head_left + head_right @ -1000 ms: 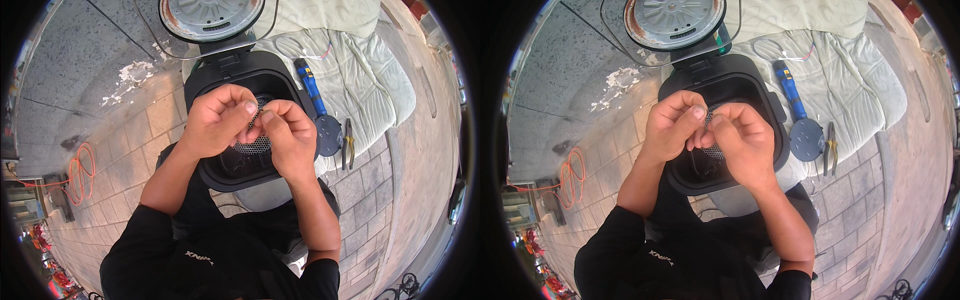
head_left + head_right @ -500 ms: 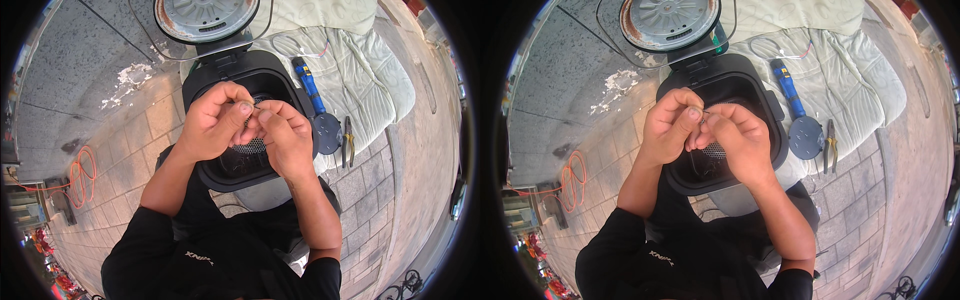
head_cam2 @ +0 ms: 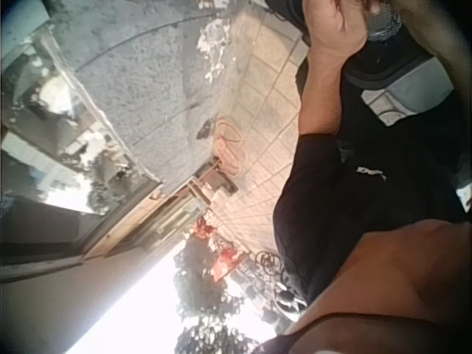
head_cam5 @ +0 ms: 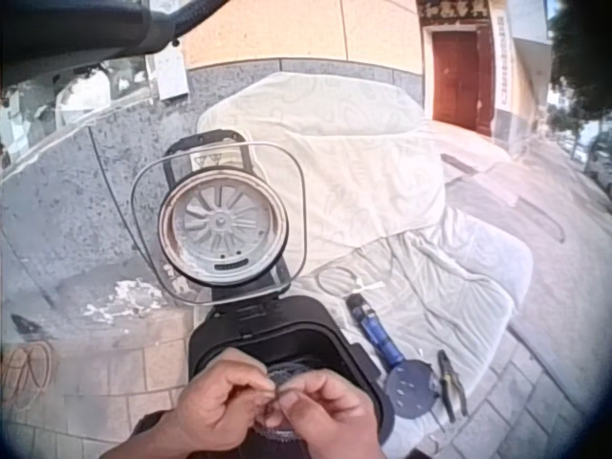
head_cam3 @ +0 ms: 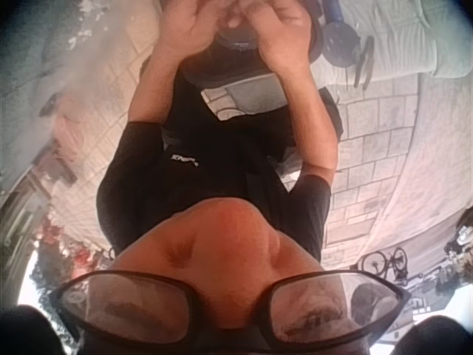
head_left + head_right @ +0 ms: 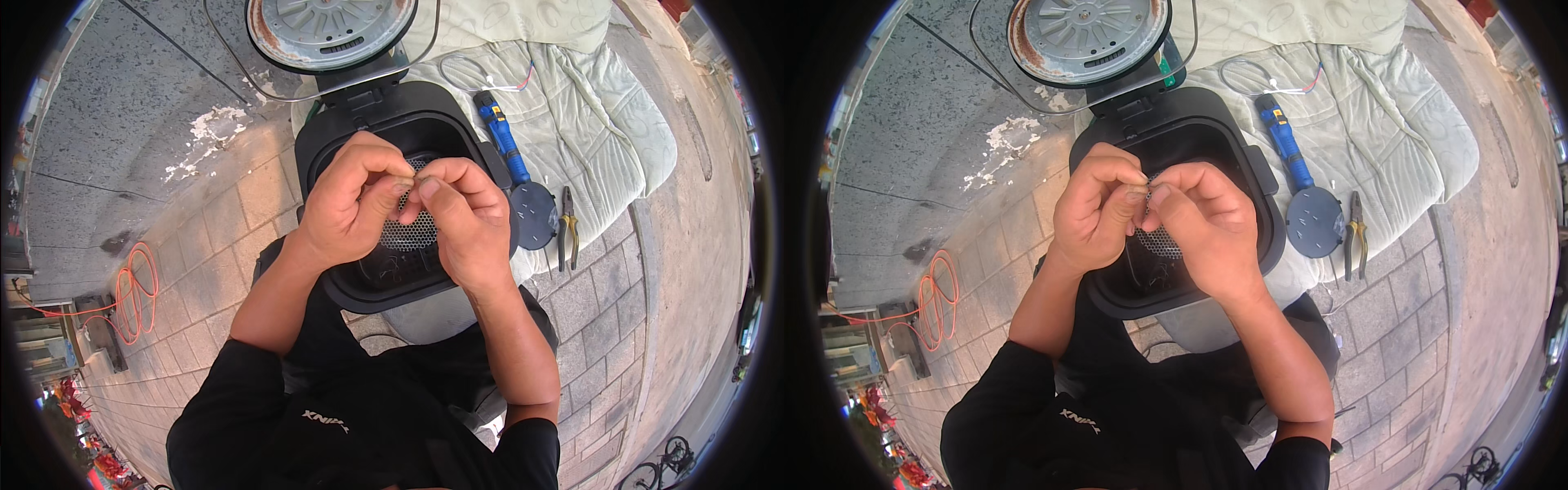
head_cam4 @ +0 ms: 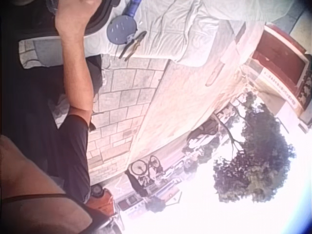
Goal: The person disassembles a small white appliance, likely an air fryer, by removing the lid and internal basket. They handle the internal components, including a mesh filter and wiring, and use a screwdriver to manipulate parts within the unit.
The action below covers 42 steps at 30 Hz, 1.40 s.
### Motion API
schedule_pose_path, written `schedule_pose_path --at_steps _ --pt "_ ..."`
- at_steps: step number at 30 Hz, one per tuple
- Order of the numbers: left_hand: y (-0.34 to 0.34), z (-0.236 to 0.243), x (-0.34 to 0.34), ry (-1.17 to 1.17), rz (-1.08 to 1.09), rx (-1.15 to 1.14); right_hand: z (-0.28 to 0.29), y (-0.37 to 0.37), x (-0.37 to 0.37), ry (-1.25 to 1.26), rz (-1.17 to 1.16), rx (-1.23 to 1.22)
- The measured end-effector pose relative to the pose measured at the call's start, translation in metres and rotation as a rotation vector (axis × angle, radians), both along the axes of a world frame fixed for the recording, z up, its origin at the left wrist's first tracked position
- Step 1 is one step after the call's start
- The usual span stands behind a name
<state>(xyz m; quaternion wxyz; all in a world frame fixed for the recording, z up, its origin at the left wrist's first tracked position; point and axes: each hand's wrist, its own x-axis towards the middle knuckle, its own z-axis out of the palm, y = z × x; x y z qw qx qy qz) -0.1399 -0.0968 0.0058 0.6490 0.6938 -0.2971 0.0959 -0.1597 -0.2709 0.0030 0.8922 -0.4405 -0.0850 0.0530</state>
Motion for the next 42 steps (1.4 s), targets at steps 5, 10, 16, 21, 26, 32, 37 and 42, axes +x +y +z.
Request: schedule_pose_path --at_steps 5,10,16,21,26,32,37,42 --pt "0.002 -0.002 0.0 -0.005 0.016 0.047 0.002 0.0 -0.001 0.003 -0.015 -0.026" --pt "0.001 -0.002 0.002 -0.091 0.074 0.105 0.01 -0.001 -0.001 0.083 -0.001 -0.007" --pt "-0.001 0.006 0.005 -0.309 0.214 0.29 0.008 -0.003 0.0 0.114 -0.01 -0.064" --pt "-0.001 0.007 0.006 -0.307 0.187 0.283 0.007 -0.001 0.0 0.1 -0.048 -0.035" --pt "-0.006 0.0 -0.002 0.105 0.019 -0.052 0.008 0.0 -0.001 0.073 -0.05 -0.085" --pt "-0.002 0.02 -0.008 0.421 -0.13 -0.201 0.007 0.001 -0.001 0.054 -0.068 -0.1" --pt "0.001 0.016 -0.005 0.509 -0.125 -0.255 0.006 0.002 -0.001 0.057 -0.053 -0.102" --pt "0.003 0.012 -0.005 0.517 -0.053 -0.236 0.009 0.003 -0.001 0.067 -0.027 -0.086"
